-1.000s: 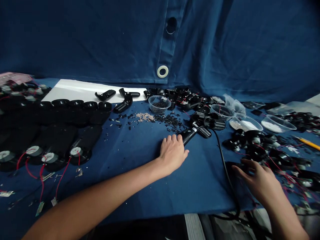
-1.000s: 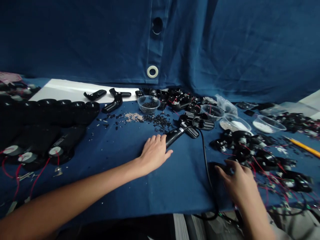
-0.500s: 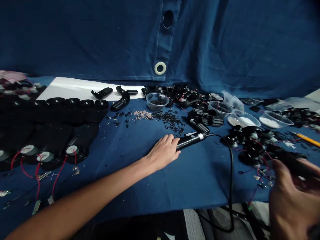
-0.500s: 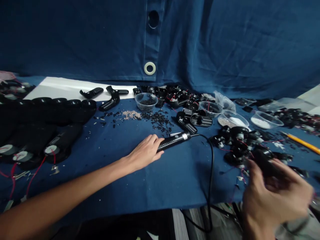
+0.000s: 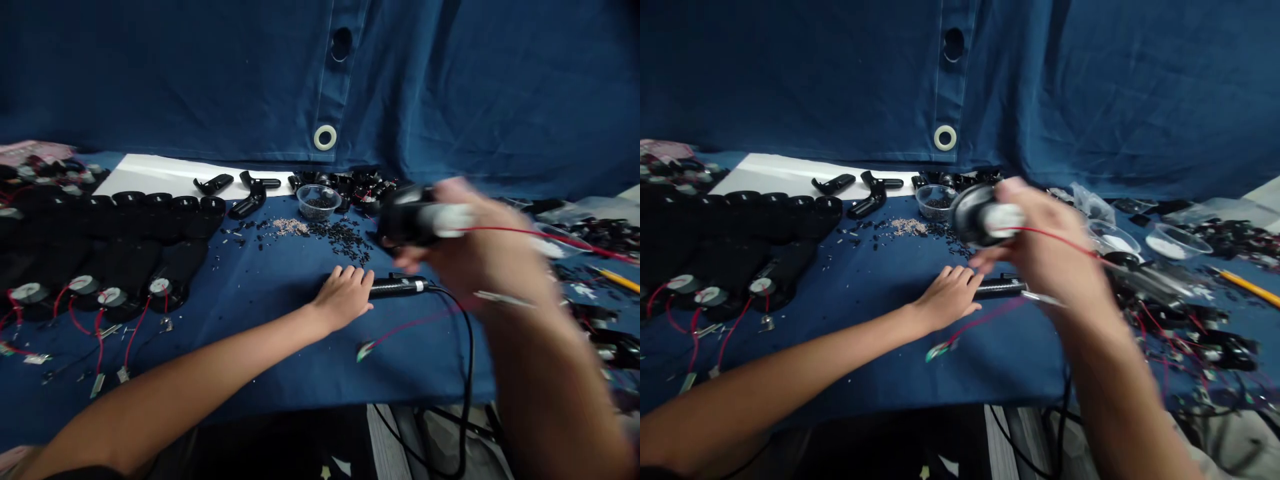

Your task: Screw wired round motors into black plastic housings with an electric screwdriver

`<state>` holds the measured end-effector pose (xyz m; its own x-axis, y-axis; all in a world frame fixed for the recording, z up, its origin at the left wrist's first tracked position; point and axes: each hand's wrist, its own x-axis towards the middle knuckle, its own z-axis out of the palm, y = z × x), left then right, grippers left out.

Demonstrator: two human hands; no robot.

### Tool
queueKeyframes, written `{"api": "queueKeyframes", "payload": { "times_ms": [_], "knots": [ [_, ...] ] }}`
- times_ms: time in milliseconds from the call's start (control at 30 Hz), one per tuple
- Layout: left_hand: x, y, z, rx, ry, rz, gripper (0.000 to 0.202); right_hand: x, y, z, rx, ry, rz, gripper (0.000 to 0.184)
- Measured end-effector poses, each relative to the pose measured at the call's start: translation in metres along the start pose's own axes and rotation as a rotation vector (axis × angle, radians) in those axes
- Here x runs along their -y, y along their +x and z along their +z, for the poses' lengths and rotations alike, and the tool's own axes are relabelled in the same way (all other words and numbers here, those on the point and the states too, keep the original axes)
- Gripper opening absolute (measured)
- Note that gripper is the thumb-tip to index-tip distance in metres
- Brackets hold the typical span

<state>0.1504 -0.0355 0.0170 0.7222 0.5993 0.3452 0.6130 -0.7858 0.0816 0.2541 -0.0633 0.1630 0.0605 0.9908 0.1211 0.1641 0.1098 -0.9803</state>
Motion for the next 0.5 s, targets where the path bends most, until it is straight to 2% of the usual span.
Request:
{"api": "queueKeyframes", "payload": {
  "times_ms": [67, 133, 233, 367, 500],
  "knots": [
    [-0.008, -0.020, -0.009, -0.019, 0.034, -0.049, 0.057, -0.018, 0.014, 0.033, 0.198, -0.009, 0.093, 0.035],
    [-0.013, -0.047, -0.020, -0.004, 0.055, -0.052, 0.054, -0.045, 0.025, 0.064, 0.389, -0.116, 0.189, 0.040],
    [-0.013, -0.092, -0.041, 0.040, 0.033, -0.038, 0.045, -0.084, 0.036, 0.095, 0.512, -0.334, 0.235, 0.047],
    [-0.003, -0.151, -0.069, 0.073, -0.064, -0.103, 0.034, -0.113, 0.037, 0.104, 0.499, -0.549, 0.169, 0.045],
    [0.008, -0.225, -0.084, 0.055, -0.138, -0.131, 0.030, -0.119, 0.030, 0.098, 0.294, -0.799, -0.043, 0.044]
  ]
}}
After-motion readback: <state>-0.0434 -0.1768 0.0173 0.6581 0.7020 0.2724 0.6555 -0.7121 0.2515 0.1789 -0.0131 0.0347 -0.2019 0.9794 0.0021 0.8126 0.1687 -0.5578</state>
